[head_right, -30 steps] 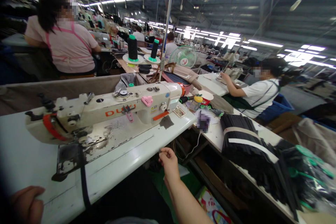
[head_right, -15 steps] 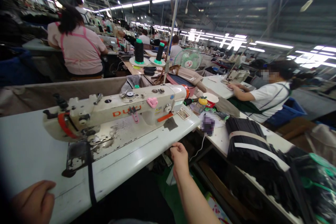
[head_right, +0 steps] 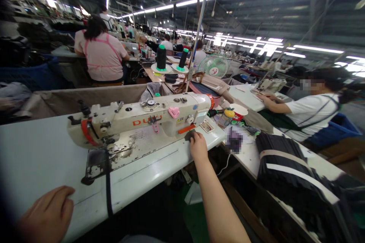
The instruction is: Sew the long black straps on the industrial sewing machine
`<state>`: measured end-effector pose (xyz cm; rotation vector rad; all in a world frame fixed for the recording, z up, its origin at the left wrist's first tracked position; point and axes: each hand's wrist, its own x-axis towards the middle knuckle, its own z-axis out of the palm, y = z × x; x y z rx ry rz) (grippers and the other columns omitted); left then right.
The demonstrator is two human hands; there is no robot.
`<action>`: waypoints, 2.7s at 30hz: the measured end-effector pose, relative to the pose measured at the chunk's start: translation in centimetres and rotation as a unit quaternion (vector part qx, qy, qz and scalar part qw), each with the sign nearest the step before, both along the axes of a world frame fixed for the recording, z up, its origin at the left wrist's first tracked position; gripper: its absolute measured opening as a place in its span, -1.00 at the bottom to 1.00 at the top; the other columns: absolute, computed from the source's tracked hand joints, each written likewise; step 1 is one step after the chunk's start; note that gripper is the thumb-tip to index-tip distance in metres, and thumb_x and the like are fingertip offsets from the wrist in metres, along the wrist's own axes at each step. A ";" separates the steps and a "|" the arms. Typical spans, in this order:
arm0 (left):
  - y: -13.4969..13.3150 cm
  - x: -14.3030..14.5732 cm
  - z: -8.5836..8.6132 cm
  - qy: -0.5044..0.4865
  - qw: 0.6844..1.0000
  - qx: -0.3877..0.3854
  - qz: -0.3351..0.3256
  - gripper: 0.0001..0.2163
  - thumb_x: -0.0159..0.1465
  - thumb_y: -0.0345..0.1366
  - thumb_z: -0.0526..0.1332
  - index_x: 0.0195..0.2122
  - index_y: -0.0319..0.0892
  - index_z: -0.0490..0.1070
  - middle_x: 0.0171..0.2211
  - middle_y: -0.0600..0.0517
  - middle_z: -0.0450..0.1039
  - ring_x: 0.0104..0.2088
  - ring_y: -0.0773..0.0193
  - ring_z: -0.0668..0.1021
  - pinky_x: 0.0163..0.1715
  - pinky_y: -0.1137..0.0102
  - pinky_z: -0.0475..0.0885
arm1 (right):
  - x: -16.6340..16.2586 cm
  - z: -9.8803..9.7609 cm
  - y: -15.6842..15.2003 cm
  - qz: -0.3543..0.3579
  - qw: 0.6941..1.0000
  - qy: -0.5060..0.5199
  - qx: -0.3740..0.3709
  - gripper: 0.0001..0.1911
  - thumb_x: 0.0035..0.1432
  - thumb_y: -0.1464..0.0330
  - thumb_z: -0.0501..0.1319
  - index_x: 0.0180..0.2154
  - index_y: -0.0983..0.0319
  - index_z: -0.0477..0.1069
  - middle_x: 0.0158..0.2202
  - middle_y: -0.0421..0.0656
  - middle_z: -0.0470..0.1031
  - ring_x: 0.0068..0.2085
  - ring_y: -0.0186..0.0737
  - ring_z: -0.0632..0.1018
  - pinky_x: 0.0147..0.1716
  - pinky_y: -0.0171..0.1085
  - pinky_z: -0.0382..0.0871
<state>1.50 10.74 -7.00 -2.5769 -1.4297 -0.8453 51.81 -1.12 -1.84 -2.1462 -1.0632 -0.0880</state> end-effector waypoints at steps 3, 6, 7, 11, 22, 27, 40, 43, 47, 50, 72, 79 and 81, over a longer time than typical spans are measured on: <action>0.3 0.2 -0.5 0.018 1.000 0.014 0.021 -0.72 0.20 -0.32 0.09 -0.14 -0.17 0.52 -0.12 -0.13 0.62 -0.11 0.03 0.62 0.05 0.20 0.47 | 1.0 -0.8 0.8 0.008 0.999 -0.027 -0.038 -0.76 0.42 0.25 0.30 0.03 0.23 0.52 0.09 -0.05 0.56 0.09 -0.04 0.58 0.16 0.08 0.48; 0.5 0.3 -0.8 0.022 0.999 0.018 0.027 -0.73 0.23 -0.32 0.07 -0.14 -0.17 0.51 -0.12 -0.12 0.62 -0.11 0.04 0.62 0.05 0.20 0.47 | 1.2 -1.3 0.6 0.010 0.997 -0.046 -0.062 -0.79 0.43 0.26 0.30 0.00 0.24 0.54 0.06 -0.06 0.58 0.07 -0.05 0.59 0.16 0.07 0.49; 0.5 0.2 -0.8 0.024 0.999 0.024 0.025 -0.73 0.25 -0.31 0.06 -0.13 -0.17 0.51 -0.11 -0.12 0.62 -0.10 0.03 0.62 0.05 0.20 0.46 | 1.1 -1.5 0.4 0.008 0.997 -0.049 -0.065 -0.79 0.43 0.27 0.30 -0.01 0.24 0.54 0.05 -0.06 0.58 0.07 -0.06 0.59 0.16 0.07 0.48; 0.1 0.2 -0.3 0.037 0.998 0.055 0.008 -0.73 0.34 -0.30 0.02 -0.09 -0.18 0.48 -0.06 -0.13 0.59 -0.06 0.03 0.62 0.12 0.18 0.43 | 0.9 -1.8 -0.9 -0.009 0.997 -0.044 -0.064 -0.83 0.44 0.29 0.29 -0.04 0.24 0.56 0.02 -0.08 0.60 0.08 -0.07 0.59 0.17 0.07 0.48; -1.2 0.7 1.2 0.066 0.998 0.023 -0.006 -0.74 0.43 -0.35 -0.02 0.03 -0.25 0.38 0.02 -0.23 0.51 0.04 -0.04 0.55 0.19 0.07 0.40 | 2.3 -2.3 -0.8 -0.089 0.994 0.026 -0.058 -0.76 0.43 0.24 0.30 0.00 0.25 0.54 0.02 -0.08 0.60 0.00 -0.08 0.63 0.05 0.01 0.57; -1.1 0.7 1.3 0.078 0.997 0.024 -0.015 -0.74 0.43 -0.37 -0.03 0.04 -0.25 0.37 0.03 -0.24 0.49 0.04 -0.06 0.54 0.17 0.06 0.40 | 1.9 -2.2 1.4 -0.038 0.998 0.012 -0.056 -0.76 0.44 0.24 0.29 0.01 0.23 0.53 0.06 -0.06 0.58 0.02 -0.08 0.61 0.06 0.01 0.56; -1.3 0.9 2.0 0.064 0.998 0.014 -0.013 -0.74 0.42 -0.36 -0.02 0.02 -0.25 0.38 0.00 -0.24 0.50 0.03 -0.07 0.55 0.17 0.07 0.39 | -0.7 0.2 -0.2 0.165 0.979 0.063 -0.099 -0.81 0.31 0.46 0.28 -0.10 0.21 0.65 -0.03 -0.07 0.63 0.00 -0.11 0.63 0.11 -0.05 0.52; -1.3 0.9 2.1 0.061 0.998 0.018 -0.016 -0.73 0.41 -0.36 -0.02 0.00 -0.25 0.40 0.00 -0.25 0.51 0.02 -0.08 0.56 0.15 0.06 0.41 | -0.9 2.1 -3.0 0.225 0.960 0.102 -0.134 -0.69 0.13 0.54 0.24 -0.24 0.15 0.73 -0.15 -0.11 0.69 -0.12 -0.15 0.68 0.00 -0.19 0.57; -0.6 0.5 1.1 0.055 0.998 0.035 -0.026 -0.73 0.39 -0.34 0.00 -0.01 -0.25 0.42 -0.01 -0.25 0.52 0.01 -0.07 0.56 0.15 0.06 0.40 | 0.0 4.6 -6.8 0.272 0.932 0.141 -0.193 -0.68 -0.09 0.57 0.23 -0.44 0.13 0.72 -0.38 -0.21 0.71 -0.30 -0.16 0.70 -0.19 -0.27 0.59; 0.1 0.1 -0.1 0.035 0.997 0.051 -0.038 -0.76 0.34 -0.34 0.03 -0.07 -0.17 0.44 -0.08 -0.18 0.55 -0.06 0.00 0.58 0.12 0.11 0.42 | 1.1 5.6 -8.3 0.221 0.950 0.122 -0.182 -0.69 -0.02 0.51 0.25 -0.33 0.13 0.74 -0.30 -0.18 0.73 -0.23 -0.12 0.71 -0.11 -0.22 0.57; -0.9 0.7 1.7 0.069 0.997 0.040 -0.025 -0.76 0.39 -0.38 0.01 0.01 -0.22 0.39 -0.02 -0.23 0.52 0.01 -0.04 0.56 0.16 0.07 0.40 | -6.4 -0.5 0.6 0.156 0.984 -0.047 -0.069 -0.59 0.29 0.62 0.17 0.04 0.19 0.62 -0.05 0.02 0.62 0.05 0.04 0.55 0.18 0.06 0.46; 0.5 0.0 -0.7 0.020 0.998 0.045 -0.035 -0.79 0.33 -0.32 0.06 -0.10 -0.13 0.44 -0.09 -0.16 0.56 -0.05 0.00 0.58 0.11 0.12 0.43 | -5.3 2.0 -4.1 0.260 0.962 0.017 -0.074 -0.62 0.18 0.53 0.19 -0.14 0.08 0.71 -0.23 -0.18 0.66 -0.20 -0.20 0.66 -0.12 -0.29 0.58; 0.4 0.1 -0.5 0.004 0.999 0.036 -0.037 -0.78 0.32 -0.31 0.06 -0.11 -0.13 0.46 -0.11 -0.16 0.56 -0.06 0.00 0.58 0.10 0.13 0.43 | -2.4 2.7 -5.1 0.182 0.981 0.009 -0.060 -0.60 0.19 0.49 0.13 -0.11 0.13 0.70 -0.23 -0.14 0.63 -0.20 -0.17 0.64 -0.14 -0.24 0.57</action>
